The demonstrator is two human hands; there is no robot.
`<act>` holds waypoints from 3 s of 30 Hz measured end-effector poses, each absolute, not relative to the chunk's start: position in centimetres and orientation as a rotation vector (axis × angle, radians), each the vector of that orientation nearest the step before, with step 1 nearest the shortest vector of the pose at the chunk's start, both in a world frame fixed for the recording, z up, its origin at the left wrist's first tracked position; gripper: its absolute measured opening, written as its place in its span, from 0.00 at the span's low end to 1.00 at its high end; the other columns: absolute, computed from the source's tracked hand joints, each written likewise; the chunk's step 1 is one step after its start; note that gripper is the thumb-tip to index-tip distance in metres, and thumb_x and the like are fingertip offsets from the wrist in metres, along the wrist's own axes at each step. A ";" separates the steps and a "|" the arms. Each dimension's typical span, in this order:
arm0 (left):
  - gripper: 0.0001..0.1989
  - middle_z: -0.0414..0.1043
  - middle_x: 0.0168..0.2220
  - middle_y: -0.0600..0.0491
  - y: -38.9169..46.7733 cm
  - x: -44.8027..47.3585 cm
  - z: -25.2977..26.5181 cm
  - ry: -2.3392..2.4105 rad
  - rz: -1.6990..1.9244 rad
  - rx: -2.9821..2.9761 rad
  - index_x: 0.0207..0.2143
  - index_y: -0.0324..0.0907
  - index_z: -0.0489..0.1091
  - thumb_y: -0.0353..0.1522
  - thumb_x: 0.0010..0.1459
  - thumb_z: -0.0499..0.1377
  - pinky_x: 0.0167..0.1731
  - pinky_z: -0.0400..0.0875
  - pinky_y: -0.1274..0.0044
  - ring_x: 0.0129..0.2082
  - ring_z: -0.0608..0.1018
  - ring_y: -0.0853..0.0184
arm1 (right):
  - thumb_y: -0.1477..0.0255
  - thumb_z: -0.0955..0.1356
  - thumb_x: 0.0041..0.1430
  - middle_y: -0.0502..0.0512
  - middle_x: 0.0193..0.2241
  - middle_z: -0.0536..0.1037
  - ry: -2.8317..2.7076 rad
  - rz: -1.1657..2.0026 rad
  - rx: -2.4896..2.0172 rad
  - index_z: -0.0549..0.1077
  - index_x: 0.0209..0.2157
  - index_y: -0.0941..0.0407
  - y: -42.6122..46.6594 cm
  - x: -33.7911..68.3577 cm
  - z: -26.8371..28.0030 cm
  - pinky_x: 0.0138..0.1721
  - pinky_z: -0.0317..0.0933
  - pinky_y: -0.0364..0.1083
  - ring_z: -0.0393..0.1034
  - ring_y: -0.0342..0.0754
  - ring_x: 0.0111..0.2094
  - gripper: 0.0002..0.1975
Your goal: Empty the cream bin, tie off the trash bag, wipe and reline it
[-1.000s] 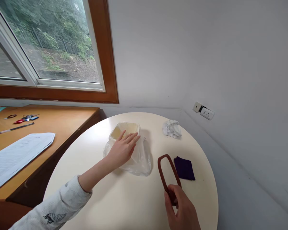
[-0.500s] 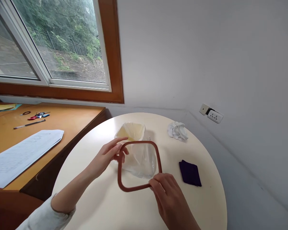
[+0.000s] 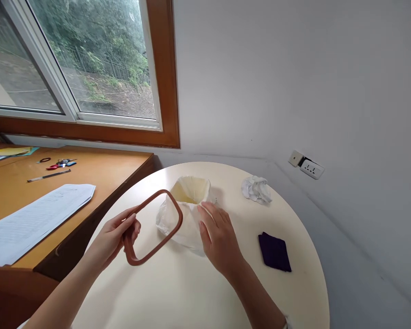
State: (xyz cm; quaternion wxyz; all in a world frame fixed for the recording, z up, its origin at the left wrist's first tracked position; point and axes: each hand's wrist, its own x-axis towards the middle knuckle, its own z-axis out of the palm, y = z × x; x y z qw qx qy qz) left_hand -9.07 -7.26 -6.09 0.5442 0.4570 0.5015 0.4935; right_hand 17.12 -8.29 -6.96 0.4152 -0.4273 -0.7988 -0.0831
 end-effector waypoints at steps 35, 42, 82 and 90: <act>0.18 0.57 0.18 0.59 -2.7 -10.7 -2.5 1.174 1.102 1.383 0.48 0.42 0.64 0.40 0.58 0.52 0.14 0.54 0.83 0.18 0.60 0.74 | 0.62 0.59 0.61 0.54 0.52 0.68 -2.129 0.773 -0.963 0.69 0.49 0.52 4.9 14.9 -2.7 0.55 0.51 0.49 0.59 0.47 0.54 0.19; 0.14 0.48 0.17 0.61 3.4 -6.8 2.6 0.929 0.773 1.656 0.42 0.37 0.68 0.37 0.58 0.53 0.15 0.51 0.83 0.16 0.54 0.77 | 0.59 0.60 0.59 0.50 0.29 0.71 -1.925 0.840 -1.073 0.68 0.51 0.53 1.4 15.5 1.3 0.31 0.57 0.42 0.62 0.41 0.28 0.22; 0.14 0.74 0.35 0.50 4.8 -4.5 -1.0 1.441 0.499 2.364 0.36 0.43 0.72 0.36 0.54 0.49 0.28 0.67 0.78 0.32 0.74 0.63 | 0.75 0.53 0.61 0.55 0.25 0.72 -2.375 0.249 -1.952 0.67 0.41 0.58 -2.9 16.2 -0.2 0.22 0.44 0.43 0.63 0.44 0.24 0.15; 0.14 0.74 0.32 0.52 4.4 -3.9 -1.3 1.440 0.519 2.274 0.37 0.44 0.71 0.36 0.56 0.48 0.25 0.66 0.78 0.29 0.74 0.65 | 0.74 0.53 0.60 0.56 0.25 0.73 -2.363 0.256 -1.954 0.59 0.57 0.61 -3.3 16.8 -0.5 0.23 0.44 0.43 0.64 0.46 0.26 0.23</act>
